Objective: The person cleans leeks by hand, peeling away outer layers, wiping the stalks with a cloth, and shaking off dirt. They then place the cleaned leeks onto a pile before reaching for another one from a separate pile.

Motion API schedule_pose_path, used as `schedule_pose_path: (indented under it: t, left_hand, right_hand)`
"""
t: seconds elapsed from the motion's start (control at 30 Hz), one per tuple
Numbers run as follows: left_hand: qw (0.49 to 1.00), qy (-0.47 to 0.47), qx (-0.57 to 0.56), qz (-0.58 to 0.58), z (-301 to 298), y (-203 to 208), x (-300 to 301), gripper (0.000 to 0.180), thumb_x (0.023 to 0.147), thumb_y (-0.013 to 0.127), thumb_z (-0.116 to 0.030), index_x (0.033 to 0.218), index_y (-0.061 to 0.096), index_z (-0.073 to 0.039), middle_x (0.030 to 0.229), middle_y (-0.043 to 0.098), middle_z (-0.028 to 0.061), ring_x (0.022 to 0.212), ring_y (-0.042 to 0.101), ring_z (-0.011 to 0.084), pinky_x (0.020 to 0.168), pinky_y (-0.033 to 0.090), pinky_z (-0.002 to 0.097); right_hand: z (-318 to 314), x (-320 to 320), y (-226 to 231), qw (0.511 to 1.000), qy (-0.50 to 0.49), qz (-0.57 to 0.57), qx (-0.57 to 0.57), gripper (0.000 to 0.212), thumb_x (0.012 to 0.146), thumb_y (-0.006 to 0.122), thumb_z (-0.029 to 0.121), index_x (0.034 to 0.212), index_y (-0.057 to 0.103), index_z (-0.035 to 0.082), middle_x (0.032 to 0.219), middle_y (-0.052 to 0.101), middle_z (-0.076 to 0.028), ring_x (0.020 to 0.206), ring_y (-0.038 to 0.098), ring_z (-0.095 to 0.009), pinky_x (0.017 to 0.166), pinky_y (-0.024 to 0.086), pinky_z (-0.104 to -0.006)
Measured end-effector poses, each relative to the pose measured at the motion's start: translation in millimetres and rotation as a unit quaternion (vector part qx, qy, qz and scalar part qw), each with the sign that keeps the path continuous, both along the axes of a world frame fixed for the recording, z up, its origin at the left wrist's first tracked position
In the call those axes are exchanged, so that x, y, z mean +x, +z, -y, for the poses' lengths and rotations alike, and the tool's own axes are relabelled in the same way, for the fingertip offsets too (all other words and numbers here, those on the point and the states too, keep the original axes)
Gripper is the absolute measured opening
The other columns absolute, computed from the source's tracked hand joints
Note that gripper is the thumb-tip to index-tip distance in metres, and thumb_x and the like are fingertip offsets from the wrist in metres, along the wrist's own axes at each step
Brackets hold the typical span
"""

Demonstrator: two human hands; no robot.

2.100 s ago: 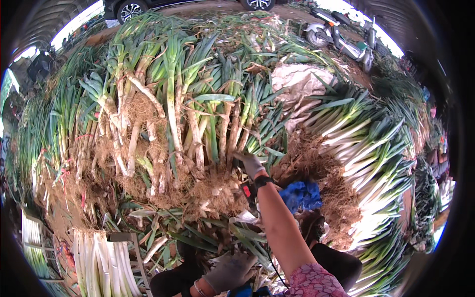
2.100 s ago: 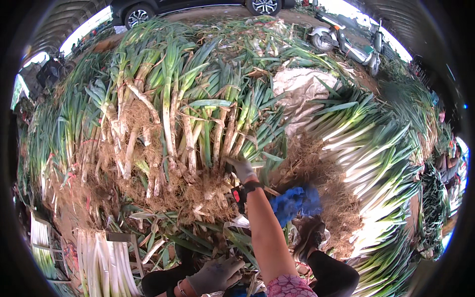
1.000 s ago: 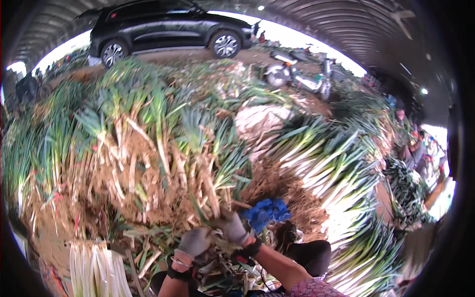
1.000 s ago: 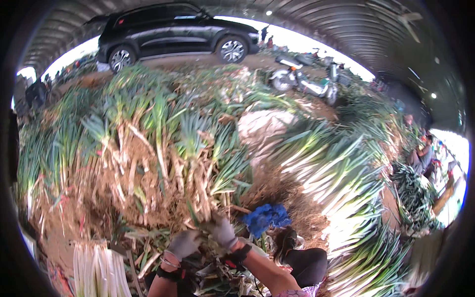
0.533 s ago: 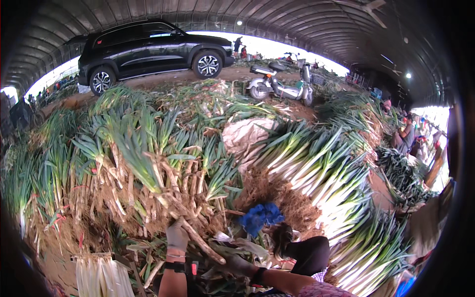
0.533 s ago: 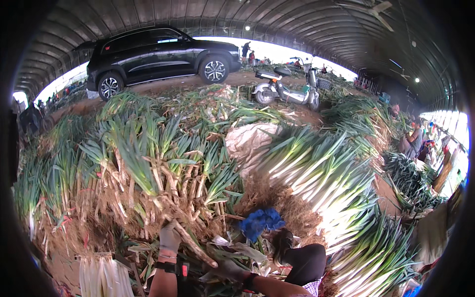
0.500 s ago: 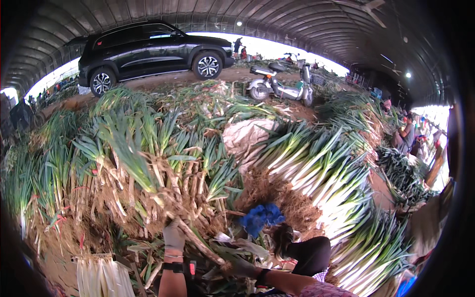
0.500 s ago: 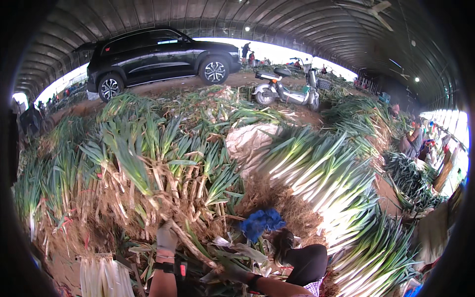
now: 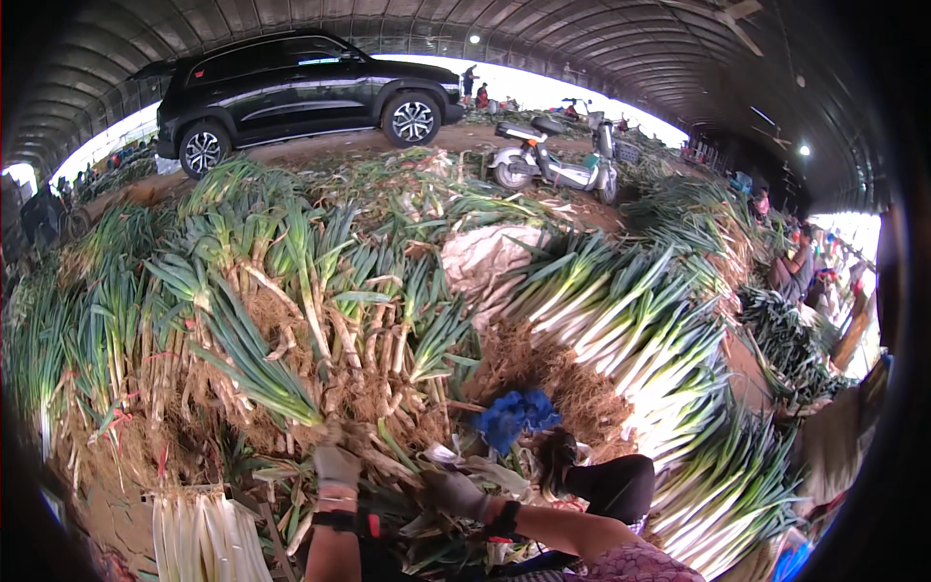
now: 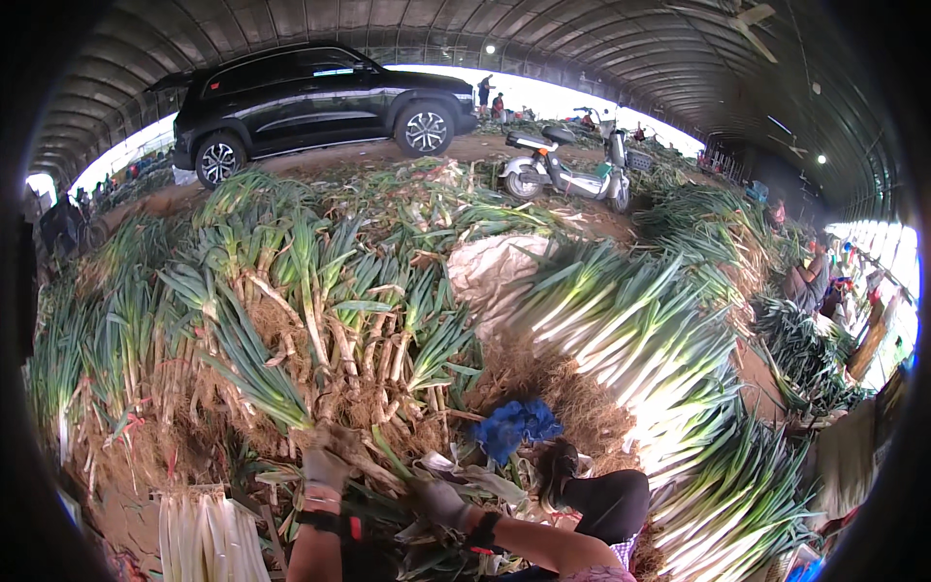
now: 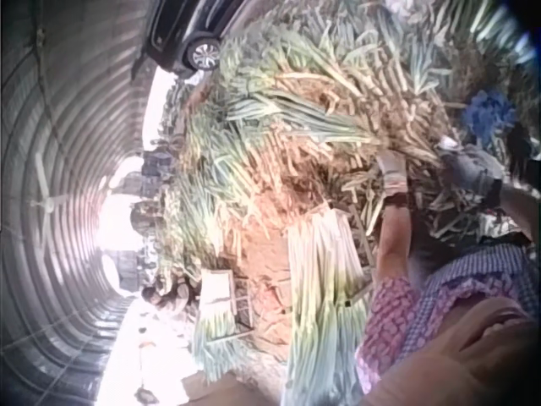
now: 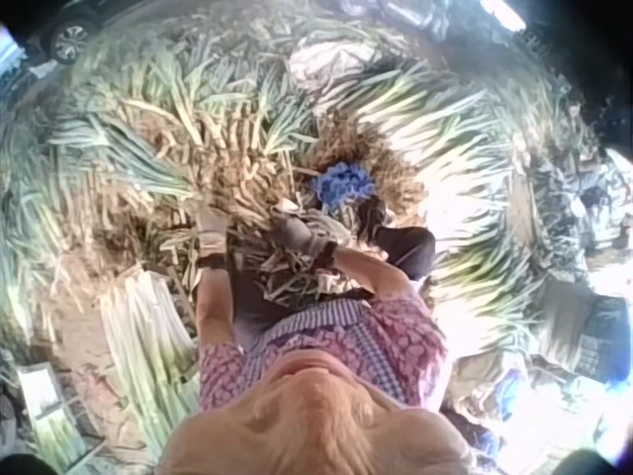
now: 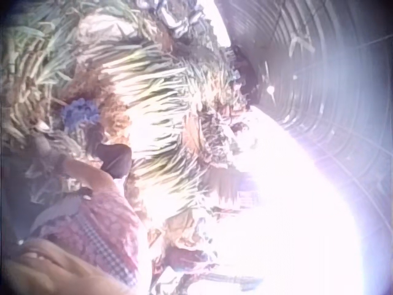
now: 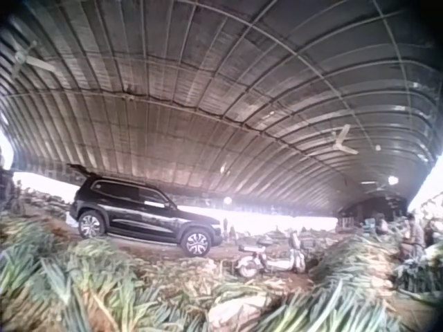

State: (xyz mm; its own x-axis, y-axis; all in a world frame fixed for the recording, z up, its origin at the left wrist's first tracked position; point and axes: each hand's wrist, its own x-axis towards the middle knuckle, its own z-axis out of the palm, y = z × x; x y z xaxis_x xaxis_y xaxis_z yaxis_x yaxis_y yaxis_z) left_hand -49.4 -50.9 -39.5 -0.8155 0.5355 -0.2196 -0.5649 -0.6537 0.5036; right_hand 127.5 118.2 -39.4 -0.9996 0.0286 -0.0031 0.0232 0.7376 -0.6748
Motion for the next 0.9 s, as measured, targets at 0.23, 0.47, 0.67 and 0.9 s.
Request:
schedule_pose_path:
  t: [0.23, 0.47, 0.67, 0.9]
  left_hand:
    - [0.983, 0.175, -0.05, -0.033, 32.3, 27.6, 1.1, 0.031, 0.096, 0.053, -0.031, 0.109, 0.06, -0.003, 0.09, 0.061, 0.0028, 0.076, 0.059, 0.015, 0.064, 0.049, 0.031]
    - [0.989, 0.077, 0.0, -0.126, -2.1, 56.0, 42.4, 0.035, 0.097, 0.051, -0.028, 0.12, 0.05, -0.001, 0.104, 0.06, 0.008, 0.092, 0.059, 0.0213, 0.08, 0.049, 0.035]
    - [0.979, 0.105, -0.051, -0.168, -8.3, 87.5, 51.9, 0.036, 0.096, 0.053, -0.028, 0.12, 0.051, -0.002, 0.102, 0.06, 0.0073, 0.087, 0.059, 0.0189, 0.069, 0.049, 0.031]
    - [0.987, 0.066, 0.032, -0.142, -25.9, 77.0, 38.9, 0.033, 0.092, 0.06, -0.016, 0.118, 0.055, 0.004, 0.107, 0.063, 0.0098, 0.094, 0.062, 0.0175, 0.083, 0.05, 0.0307]
  right_hand:
    - [-1.9, 35.2, -45.3, 0.984, -0.013, 0.115, -0.136, 0.057, 0.086, 0.061, 0.045, 0.129, 0.049, 0.01, 0.085, 0.066, -0.009, 0.065, 0.065, -0.023, 0.055, 0.049, -0.0358]
    - [50.2, -72.9, 55.7, 0.915, -0.079, -0.08, -0.388, 0.02, 0.088, 0.066, 0.013, 0.105, 0.057, 0.005, 0.076, 0.056, 0.002, 0.063, 0.051, -0.005, 0.056, 0.043, -0.022]
    - [40.4, -70.0, 76.5, 0.818, -0.088, -0.045, -0.567, 0.023, 0.086, 0.068, 0.01, 0.107, 0.06, 0.003, 0.09, 0.062, 0.0, 0.074, 0.055, -0.007, 0.064, 0.046, -0.0222]
    - [28.1, -81.3, 68.4, 0.806, -0.047, -0.079, -0.585, 0.041, 0.082, 0.07, 0.003, 0.121, 0.057, 0.001, 0.106, 0.065, -0.004, 0.096, 0.059, -0.013, 0.083, 0.048, -0.0271]
